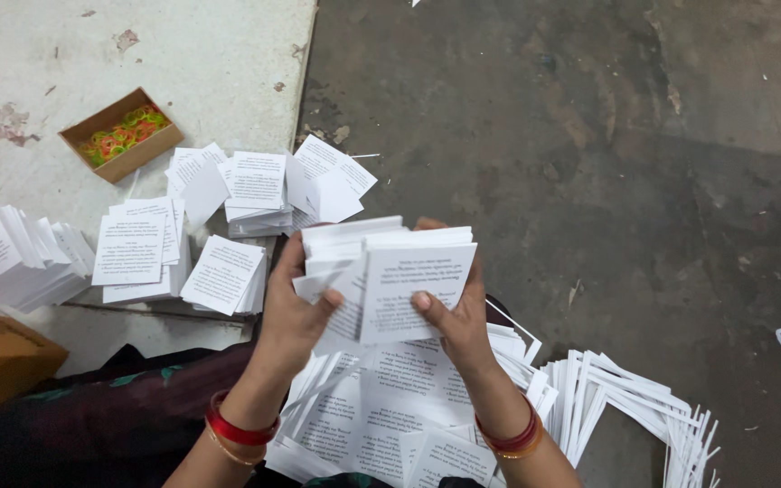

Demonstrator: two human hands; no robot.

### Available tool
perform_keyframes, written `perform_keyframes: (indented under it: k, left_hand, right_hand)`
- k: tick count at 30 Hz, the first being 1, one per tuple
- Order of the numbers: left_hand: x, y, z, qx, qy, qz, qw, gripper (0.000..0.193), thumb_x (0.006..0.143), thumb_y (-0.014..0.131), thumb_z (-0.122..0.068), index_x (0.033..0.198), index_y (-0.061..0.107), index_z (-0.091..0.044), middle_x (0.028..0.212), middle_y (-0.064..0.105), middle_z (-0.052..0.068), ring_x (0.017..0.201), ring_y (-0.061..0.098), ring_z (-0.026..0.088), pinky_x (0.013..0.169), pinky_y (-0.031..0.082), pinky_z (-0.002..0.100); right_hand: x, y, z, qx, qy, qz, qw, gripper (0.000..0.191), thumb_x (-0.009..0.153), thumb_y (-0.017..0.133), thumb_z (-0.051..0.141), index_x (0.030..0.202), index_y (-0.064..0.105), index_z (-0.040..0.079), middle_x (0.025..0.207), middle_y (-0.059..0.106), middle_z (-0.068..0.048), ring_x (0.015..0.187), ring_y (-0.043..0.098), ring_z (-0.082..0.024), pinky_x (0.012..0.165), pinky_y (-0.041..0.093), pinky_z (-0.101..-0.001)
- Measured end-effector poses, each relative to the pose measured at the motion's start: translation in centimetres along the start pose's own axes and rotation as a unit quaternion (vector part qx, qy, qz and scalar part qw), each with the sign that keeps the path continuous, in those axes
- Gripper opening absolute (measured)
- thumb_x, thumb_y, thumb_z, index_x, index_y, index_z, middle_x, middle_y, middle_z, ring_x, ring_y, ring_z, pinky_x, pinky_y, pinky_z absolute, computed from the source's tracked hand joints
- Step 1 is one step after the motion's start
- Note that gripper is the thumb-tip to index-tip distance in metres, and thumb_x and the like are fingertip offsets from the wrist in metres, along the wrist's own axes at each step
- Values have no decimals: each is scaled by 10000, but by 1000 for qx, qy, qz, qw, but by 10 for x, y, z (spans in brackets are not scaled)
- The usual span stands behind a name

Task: The person sits on the floor and assembles printed sheets into booklets by folding and inserting them into white paper frames. The person handles multiple sheets and frames, stacking the assembled units on the floor.

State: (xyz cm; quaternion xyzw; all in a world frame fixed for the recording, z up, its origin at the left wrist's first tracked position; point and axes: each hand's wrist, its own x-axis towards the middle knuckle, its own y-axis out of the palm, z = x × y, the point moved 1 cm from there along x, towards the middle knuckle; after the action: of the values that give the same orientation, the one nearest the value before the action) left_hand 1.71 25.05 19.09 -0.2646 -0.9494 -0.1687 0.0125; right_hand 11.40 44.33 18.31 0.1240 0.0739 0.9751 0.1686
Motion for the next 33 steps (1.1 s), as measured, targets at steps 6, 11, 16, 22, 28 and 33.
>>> perform_keyframes:
  k: [6, 11, 16, 22, 28, 33]
  left_hand:
    - [-10, 15, -19, 148, 147, 39, 977, 961, 659, 948, -525, 1360, 526, -21, 1251, 707, 101, 1135, 716, 199, 993, 601, 336]
    - [1, 12, -16, -39, 44, 148, 987, 1216, 712, 855, -665, 1581, 287, -32, 1490, 509, 147, 1395, 524, 239, 1174, 443, 372]
    - [12, 2, -26, 113, 4, 182, 977, 1350, 657, 849, -587, 1619, 82, -30, 1637, 286, 154, 1549, 291, 274, 1248, 281, 388]
    - [5, 7, -25, 277, 37, 186, 942, 1485, 594, 996, -334, 1652, -32, -162, 1549, 443, 171, 1458, 470, 344, 1204, 386, 465]
    - [-9, 3, 9, 179, 54, 138, 973, 1351, 557, 1012, -271, 1603, 164, -156, 1476, 492, 151, 1395, 541, 316, 1142, 505, 450]
    - [-19, 2, 35, 259, 78, 123, 955, 1157, 654, 989, -224, 1529, 244, -91, 1459, 499, 138, 1380, 532, 299, 1136, 467, 448]
  right_hand:
    - [-12, 8, -26, 39, -15, 115, 993, 1131, 797, 883, 289, 1604, 115, 92, 1598, 389, -154, 1500, 399, -288, 1241, 348, -457]
    - [-11, -18, -60, 154, 38, 20, 987, 921, 795, 904, 240, 1478, 393, -106, 1307, 625, -217, 1216, 626, -350, 1061, 502, -491]
    - [-9, -29, -64, 55, 45, 41, 997, 833, 828, 840, 208, 1482, 416, -84, 1339, 640, -175, 1254, 634, -281, 1079, 508, -413]
    - [-1, -26, -50, -127, -52, 146, 980, 1010, 832, 841, 116, 1622, 225, -9, 1573, 429, -168, 1458, 449, -283, 1193, 402, -434]
    - [-1, -19, -34, -56, -12, 205, 977, 873, 862, 812, 55, 1559, 286, 40, 1523, 462, -132, 1437, 511, -269, 1192, 475, -444]
    - [19, -20, -11, -279, 16, 289, 916, 802, 692, 854, -2, 1404, 501, 98, 1460, 485, -153, 1347, 567, -288, 1106, 505, -426]
